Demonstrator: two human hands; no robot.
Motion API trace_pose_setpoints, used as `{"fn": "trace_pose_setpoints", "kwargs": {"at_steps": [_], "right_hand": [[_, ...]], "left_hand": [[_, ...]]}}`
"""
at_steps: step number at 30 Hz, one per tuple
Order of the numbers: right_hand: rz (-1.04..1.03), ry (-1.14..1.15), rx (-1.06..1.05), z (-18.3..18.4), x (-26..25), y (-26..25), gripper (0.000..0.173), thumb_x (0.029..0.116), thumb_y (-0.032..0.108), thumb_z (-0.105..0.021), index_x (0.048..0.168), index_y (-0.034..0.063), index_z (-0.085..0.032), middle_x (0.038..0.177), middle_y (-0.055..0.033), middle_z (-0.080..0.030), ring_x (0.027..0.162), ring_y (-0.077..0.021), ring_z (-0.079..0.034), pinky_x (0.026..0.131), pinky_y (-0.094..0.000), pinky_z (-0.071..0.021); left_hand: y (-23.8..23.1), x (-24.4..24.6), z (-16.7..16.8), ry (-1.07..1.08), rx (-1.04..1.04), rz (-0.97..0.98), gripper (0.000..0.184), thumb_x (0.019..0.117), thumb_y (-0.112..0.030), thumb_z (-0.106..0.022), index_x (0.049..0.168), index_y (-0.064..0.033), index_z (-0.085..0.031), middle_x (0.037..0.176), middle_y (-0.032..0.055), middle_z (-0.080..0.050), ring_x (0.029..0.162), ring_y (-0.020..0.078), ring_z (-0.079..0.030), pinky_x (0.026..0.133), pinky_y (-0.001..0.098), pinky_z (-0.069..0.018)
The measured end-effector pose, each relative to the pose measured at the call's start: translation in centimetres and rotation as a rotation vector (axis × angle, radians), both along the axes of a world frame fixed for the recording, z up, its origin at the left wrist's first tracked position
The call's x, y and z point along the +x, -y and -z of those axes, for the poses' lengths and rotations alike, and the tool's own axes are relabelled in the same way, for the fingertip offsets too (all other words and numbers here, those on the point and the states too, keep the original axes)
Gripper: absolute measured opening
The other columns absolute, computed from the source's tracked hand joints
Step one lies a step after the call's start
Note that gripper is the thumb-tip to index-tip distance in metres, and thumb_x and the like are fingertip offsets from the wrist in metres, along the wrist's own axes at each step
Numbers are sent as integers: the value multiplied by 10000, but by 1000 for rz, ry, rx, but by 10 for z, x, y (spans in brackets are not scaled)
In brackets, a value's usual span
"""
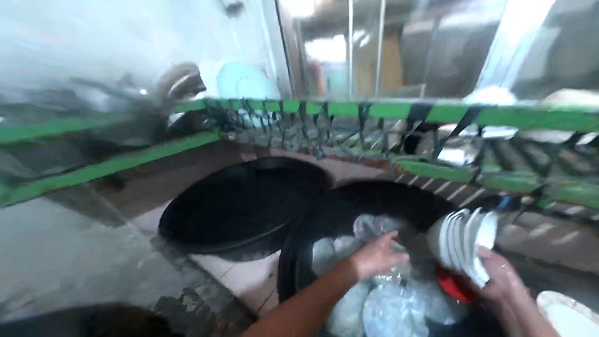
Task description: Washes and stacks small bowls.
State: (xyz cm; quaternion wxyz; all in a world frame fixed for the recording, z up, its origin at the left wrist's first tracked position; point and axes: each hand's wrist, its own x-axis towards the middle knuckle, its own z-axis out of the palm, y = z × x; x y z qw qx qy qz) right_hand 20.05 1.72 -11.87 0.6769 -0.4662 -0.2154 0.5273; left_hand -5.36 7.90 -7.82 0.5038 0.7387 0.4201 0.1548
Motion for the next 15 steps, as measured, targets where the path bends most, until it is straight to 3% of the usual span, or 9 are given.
{"fn": "trace_pose_setpoints", "kwargs": {"at_steps": [2, 4, 6, 9, 12, 15], "right_hand": [[-41, 122, -26, -2, -3, -1, 284, 1094, 206, -401, 1272, 26, -529, 918, -93, -703, 800, -175, -710, 691, -384, -621], [-55, 208, -59, 0, -7, -3, 380, 1060, 185, -511, 1391, 0, -473, 1017, -151, -711, 875, -219, -726, 762, -423, -628], [-49, 273, -99, -2, -11, -2, 458, 1034, 170, -582, 1439, 6, -446, 1068, -174, -704, 910, -231, -723, 795, -430, -619], [-23, 300, -119, -4, -13, 1, 464, 1030, 161, -600, 1445, 14, -454, 1093, -185, -693, 918, -230, -714, 806, -421, -607], [-89, 236, -77, -3, -11, 5, 478, 1025, 208, -598, 1443, 18, -465, 1107, -199, -700, 944, -265, -720, 814, -450, -610], [-249, 178, -16, -3, -12, 13, 572, 1037, 342, -526, 1517, 67, -383, 1232, -197, -654, 1056, -286, -683, 875, -483, -585]], "left_hand": [[17, 15, -7, 160, -36, 21, 930, 949, -341, -716, 1652, -138, -141, 1652, 190, -284, 1433, 321, -451, 1142, 471, -434], [34, 37, -8, 266, 7, -4, 1051, 908, -350, -756, 1656, -126, -53, 1692, 187, -163, 1503, 310, -345, 1190, 458, -380], [44, 61, -6, 309, 63, -80, 1085, 904, -355, -756, 1643, -61, -18, 1681, 249, -111, 1534, 328, -257, 1221, 456, -315], [42, 85, 8, 336, 37, -295, 1100, 890, -358, -762, 1646, -67, -18, 1678, 281, -61, 1553, 389, -171, 1232, 517, -271], [38, 90, 16, 471, -124, -424, 997, 884, -140, -666, 1655, -140, -34, 1654, 239, -215, 1453, 360, -383, 1111, 529, -430], [40, 84, 13, 472, -206, -488, 830, 905, -11, -582, 1626, -154, -197, 1492, 238, -467, 1234, 356, -579, 933, 524, -539]]}}
